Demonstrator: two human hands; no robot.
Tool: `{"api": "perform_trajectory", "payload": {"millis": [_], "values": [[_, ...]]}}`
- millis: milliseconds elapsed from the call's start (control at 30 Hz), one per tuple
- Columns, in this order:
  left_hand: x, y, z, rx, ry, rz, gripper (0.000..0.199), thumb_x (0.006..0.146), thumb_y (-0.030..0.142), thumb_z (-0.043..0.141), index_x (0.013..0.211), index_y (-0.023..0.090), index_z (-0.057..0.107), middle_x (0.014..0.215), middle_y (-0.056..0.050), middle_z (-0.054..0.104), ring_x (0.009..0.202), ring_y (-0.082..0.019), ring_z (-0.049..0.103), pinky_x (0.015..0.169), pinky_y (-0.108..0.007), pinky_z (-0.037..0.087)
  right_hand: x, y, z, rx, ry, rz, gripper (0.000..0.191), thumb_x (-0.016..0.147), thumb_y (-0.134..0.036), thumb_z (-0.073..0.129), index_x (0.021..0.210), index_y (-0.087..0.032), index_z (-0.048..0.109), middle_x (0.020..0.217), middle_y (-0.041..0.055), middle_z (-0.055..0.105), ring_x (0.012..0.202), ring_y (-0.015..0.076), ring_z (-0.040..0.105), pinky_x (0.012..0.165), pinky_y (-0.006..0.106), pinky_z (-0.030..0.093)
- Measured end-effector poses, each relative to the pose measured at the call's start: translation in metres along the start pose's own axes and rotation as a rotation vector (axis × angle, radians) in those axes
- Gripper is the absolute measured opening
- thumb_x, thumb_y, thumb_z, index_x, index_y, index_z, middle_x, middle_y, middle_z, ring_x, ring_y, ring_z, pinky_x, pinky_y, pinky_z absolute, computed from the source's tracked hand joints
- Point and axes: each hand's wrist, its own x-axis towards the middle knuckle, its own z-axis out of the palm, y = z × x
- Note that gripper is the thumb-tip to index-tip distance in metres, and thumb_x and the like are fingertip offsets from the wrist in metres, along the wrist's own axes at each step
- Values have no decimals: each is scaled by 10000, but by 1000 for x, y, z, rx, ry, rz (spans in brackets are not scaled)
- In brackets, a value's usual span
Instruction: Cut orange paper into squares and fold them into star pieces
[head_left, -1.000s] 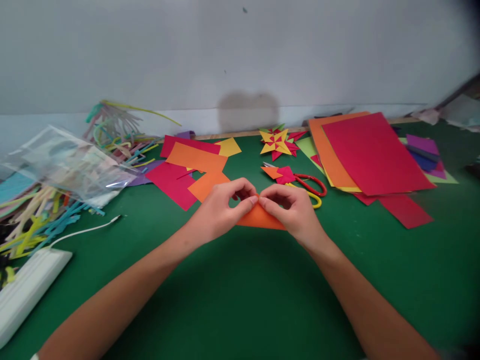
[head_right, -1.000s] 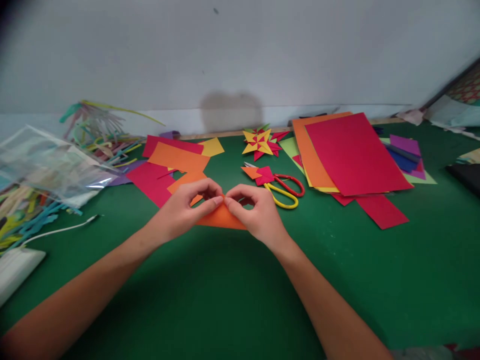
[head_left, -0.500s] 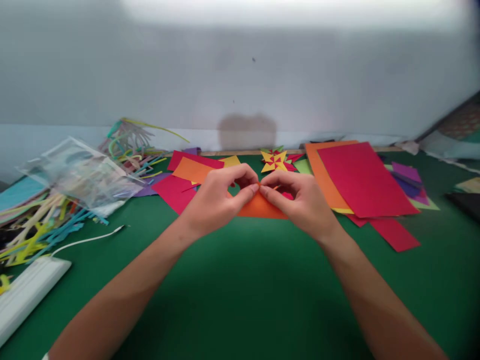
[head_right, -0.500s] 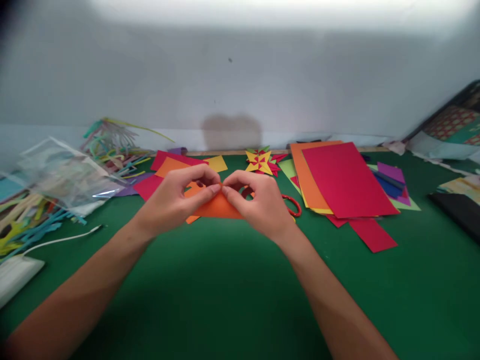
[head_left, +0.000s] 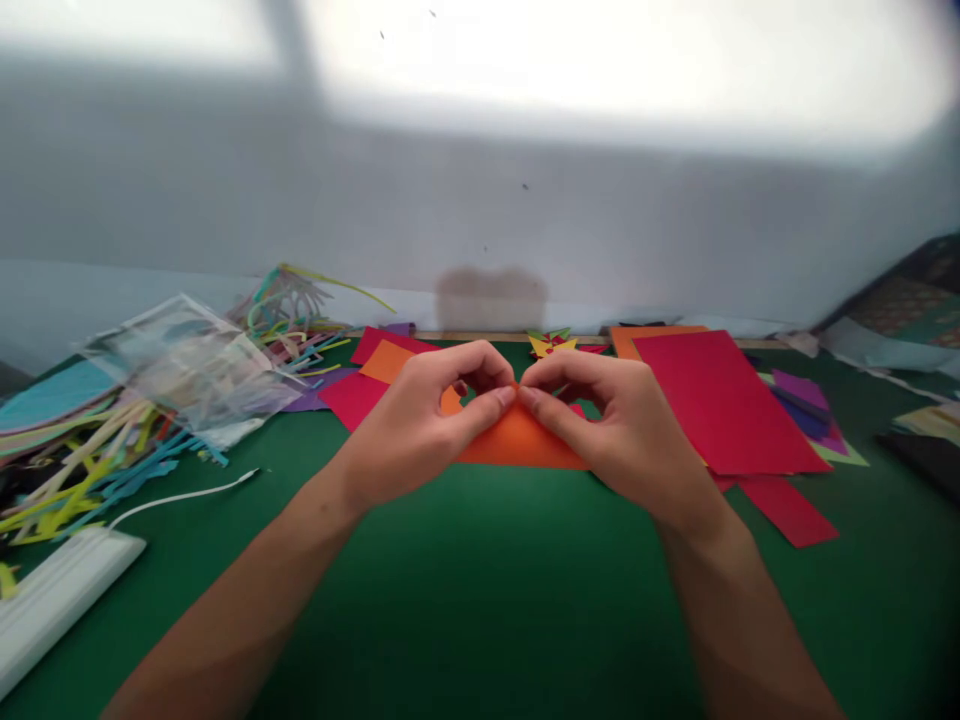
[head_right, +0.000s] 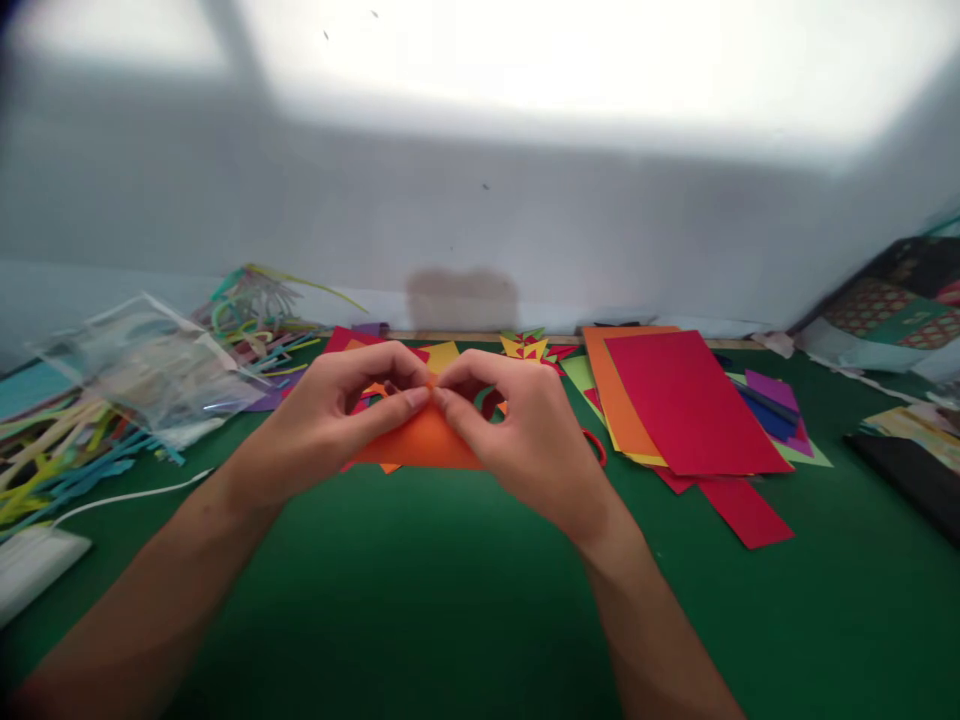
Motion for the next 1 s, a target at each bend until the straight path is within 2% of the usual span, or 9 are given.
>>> {"api": "perform_trajectory", "payload": {"millis": [133,367,1000], "values": [[-8,10,-2,36,-2,0,131,974,267,580,931,188,675,889,-6,693,824,-147,617,732,-252,469,-7,-6,0,61,-18,12,114,933,-200,633,871,-212,729,818,8,733,745,162,663,614,253,481],[-15,22,1,105,60,1,143,976,267,568,924,208,687,876,7,711,814,-151,639,734,-249,488,-9,-8,-2,116,-17,18,111,931,-233,640,870,-214,731,808,16,731,737,170,662,604,263,491],[-16,23,3,98,69,-17,153,970,285,563,924,202,684,881,-10,713,816,-167,646,748,-266,514,-10,-8,-4,110,-16,28,124,934,-296,660,874,-222,738,813,24,740,748,188,676,615,282,502]]}}
